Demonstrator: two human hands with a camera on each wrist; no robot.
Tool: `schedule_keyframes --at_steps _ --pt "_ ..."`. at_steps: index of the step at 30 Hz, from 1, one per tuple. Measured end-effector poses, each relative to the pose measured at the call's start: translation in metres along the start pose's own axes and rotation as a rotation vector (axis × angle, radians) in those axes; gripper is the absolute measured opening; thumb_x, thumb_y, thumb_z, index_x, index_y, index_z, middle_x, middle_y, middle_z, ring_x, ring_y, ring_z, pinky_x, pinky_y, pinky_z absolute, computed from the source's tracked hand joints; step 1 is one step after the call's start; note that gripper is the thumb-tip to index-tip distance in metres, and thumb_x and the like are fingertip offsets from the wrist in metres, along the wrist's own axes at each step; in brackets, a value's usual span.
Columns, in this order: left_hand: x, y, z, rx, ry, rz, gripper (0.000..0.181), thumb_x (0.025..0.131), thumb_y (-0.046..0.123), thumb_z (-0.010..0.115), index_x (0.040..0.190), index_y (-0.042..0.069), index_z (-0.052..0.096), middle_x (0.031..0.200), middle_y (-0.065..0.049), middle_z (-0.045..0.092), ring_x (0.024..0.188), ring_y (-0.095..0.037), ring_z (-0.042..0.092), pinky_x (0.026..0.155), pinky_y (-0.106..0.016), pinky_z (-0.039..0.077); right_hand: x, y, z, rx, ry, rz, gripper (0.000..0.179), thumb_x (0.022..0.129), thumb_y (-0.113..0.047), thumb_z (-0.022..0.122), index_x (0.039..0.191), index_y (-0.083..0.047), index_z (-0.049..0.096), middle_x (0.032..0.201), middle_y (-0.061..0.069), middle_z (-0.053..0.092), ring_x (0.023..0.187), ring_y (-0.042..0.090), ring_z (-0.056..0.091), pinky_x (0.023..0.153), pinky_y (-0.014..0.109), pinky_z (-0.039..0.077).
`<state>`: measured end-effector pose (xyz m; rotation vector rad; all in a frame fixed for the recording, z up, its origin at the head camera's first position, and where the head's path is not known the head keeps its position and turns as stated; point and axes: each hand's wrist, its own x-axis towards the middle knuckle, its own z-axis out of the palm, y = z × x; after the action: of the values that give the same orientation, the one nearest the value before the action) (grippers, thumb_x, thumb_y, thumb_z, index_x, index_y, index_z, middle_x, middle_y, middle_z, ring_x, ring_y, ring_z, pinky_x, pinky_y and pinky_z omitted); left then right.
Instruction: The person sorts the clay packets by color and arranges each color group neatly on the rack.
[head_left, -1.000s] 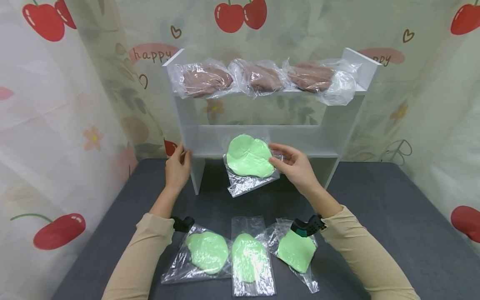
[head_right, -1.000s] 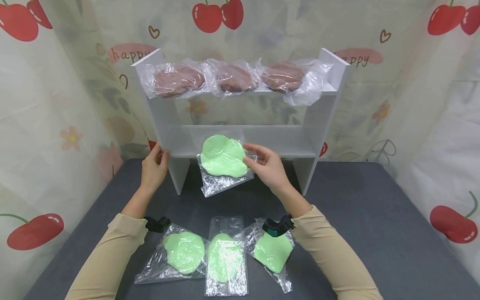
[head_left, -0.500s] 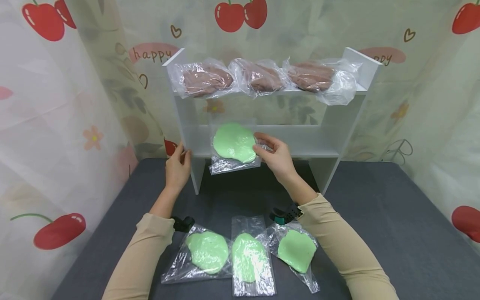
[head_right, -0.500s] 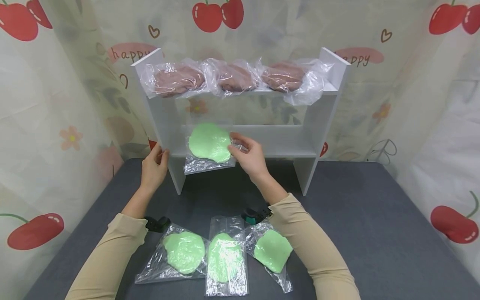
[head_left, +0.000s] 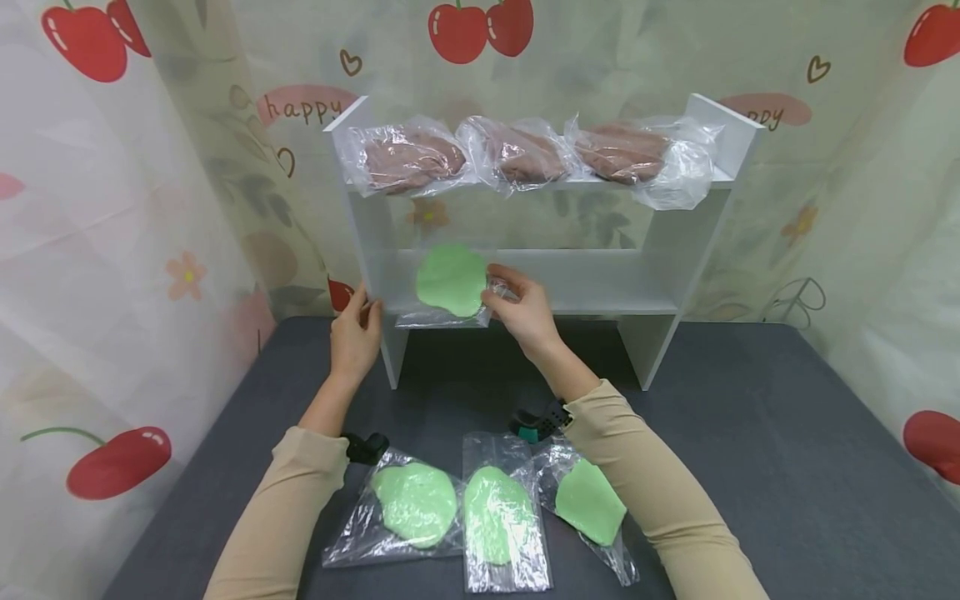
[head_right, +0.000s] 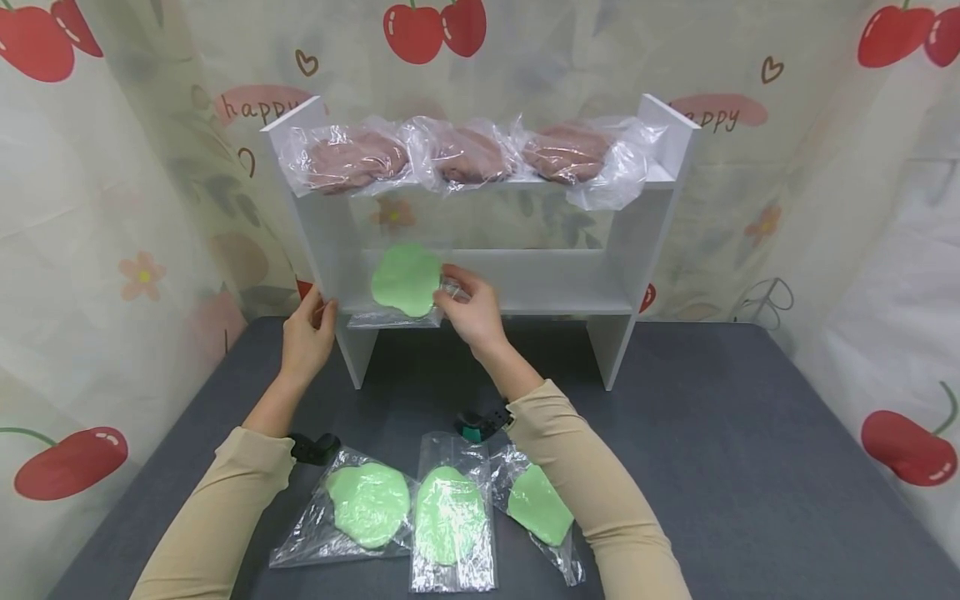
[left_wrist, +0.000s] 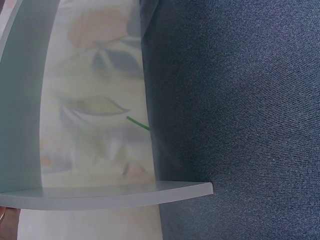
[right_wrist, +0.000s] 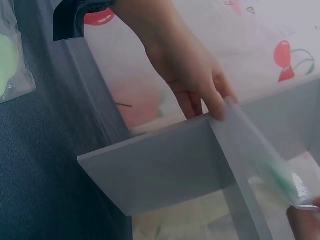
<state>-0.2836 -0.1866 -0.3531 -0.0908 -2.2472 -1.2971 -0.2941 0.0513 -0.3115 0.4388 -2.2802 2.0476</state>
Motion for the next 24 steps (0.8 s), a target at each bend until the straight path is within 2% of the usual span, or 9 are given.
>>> schedule_keyframes --at_steps 6,10,12,16,20,24 --pt "0.0 -0.001 0.0 0.002 0.005 0.007 0.047 0.097 0.014 0.049 0.142 0.016 0.041 0.134 -0.015 0.054 0.116 -0.032 0.058 0.089 -0.047 0.051 0.005 0.0 0.008 -0.046 -0.13 0.031 0.071 0.086 -0.007 0.063 0.147 -0.009 0.028 0.15 0.012 0.033 0.126 0.032 0.05 0.098 0.044 0.047" --pt "0.0 -0.002 0.0 0.001 0.001 0.004 0.047 0.097 0.014 0.049 0.143 0.017 0.04 0.135 -0.014 0.054 0.117 -0.032 0.058 0.089 -0.047 0.051 0.008 -0.001 0.015 -0.084 -0.164 0.014 0.074 0.086 -0.003 0.062 0.149 -0.006 0.022 0.152 0.015 0.028 0.125 0.033 0.051 0.096 0.043 0.049" --pt "0.0 -0.002 0.0 0.001 -0.002 0.002 0.047 0.097 0.015 0.049 0.143 0.017 0.04 0.135 -0.014 0.054 0.117 -0.032 0.058 0.089 -0.047 0.052 0.009 -0.001 0.018 -0.117 -0.144 -0.001 0.072 0.086 -0.003 0.06 0.148 -0.005 0.024 0.15 0.017 0.032 0.121 0.034 0.054 0.093 0.042 0.051" --pt "0.0 -0.002 0.0 0.008 -0.007 0.007 0.048 0.097 0.015 0.048 0.144 0.018 0.039 0.135 -0.015 0.054 0.117 -0.032 0.058 0.089 -0.047 0.051 0.014 0.001 0.024 -0.177 -0.056 -0.017 0.061 0.086 -0.004 0.06 0.142 -0.007 0.039 0.139 0.018 0.046 0.111 0.035 0.059 0.083 0.038 0.054" --pt "0.0 -0.003 0.0 0.008 -0.008 0.012 0.048 0.097 0.015 0.048 0.144 0.018 0.039 0.134 -0.015 0.054 0.117 -0.032 0.058 0.089 -0.047 0.051 0.019 0.001 0.029 -0.213 0.021 -0.014 0.048 0.086 -0.007 0.062 0.133 -0.009 0.051 0.129 0.016 0.054 0.11 0.033 0.06 0.081 0.039 0.054" --pt "0.0 -0.002 0.0 0.003 -0.005 0.013 0.047 0.097 0.015 0.049 0.143 0.018 0.04 0.134 -0.016 0.054 0.117 -0.032 0.058 0.089 -0.048 0.051 0.022 0.0 0.034 -0.252 0.079 -0.029 0.042 0.085 -0.006 0.064 0.127 -0.008 0.056 0.124 0.016 0.058 0.106 0.032 0.062 0.081 0.04 0.055"
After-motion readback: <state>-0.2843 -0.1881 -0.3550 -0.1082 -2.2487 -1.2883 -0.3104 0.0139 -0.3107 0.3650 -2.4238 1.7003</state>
